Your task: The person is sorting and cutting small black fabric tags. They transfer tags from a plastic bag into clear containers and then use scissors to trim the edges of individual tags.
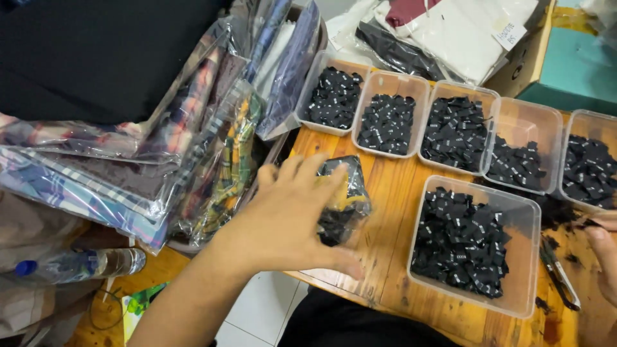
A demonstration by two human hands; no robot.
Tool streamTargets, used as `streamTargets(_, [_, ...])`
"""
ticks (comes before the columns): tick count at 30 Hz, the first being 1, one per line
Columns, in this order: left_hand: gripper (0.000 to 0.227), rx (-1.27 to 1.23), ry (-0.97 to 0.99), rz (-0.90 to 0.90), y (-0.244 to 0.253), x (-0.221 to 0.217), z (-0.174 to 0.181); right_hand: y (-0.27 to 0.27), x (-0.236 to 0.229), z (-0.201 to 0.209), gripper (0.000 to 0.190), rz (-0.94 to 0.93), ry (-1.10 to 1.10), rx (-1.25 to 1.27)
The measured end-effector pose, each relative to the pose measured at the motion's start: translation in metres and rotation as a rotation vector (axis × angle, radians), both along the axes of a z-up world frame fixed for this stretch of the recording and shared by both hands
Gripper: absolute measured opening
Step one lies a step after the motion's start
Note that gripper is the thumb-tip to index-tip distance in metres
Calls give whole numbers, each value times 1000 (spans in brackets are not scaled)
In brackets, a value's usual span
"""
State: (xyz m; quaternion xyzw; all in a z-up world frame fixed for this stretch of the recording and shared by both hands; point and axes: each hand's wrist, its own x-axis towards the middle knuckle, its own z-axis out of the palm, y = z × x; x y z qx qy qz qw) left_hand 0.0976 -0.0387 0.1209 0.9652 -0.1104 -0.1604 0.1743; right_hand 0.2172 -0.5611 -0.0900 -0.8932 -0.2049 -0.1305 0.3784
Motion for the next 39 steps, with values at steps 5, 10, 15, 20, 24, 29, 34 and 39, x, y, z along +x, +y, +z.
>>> streamTargets(5, [110,-171,-191,-166,-37,40,29,50,-4,66,11,129,-44,37])
streamTargets(10, [62,-361,-271,-136,-69,77,-1,144,-24,156,9,229,-108,20])
streamTargets(15, [6,-976,-505,34,-102,79,-42,184,-29,153,11,189,210,244])
streamTargets(20, [23,-1289,-134,194,-126,86,-65,189,-21,132,5,75,-159,88])
streamTargets(24, [20,-1282,225,405,-142,96,-41,172,-2,111,13,64,-647,-254])
streamTargets(29, [15,-1123,245,407,-153,110,-32,170,-3,118,18,235,-678,-186])
streamTargets(34, [21,-1156,184,281,-145,105,-56,171,-6,123,19,308,-540,-75])
streamTargets(39, [26,-1366,94,261,-147,96,-89,169,-19,124,51,252,120,430])
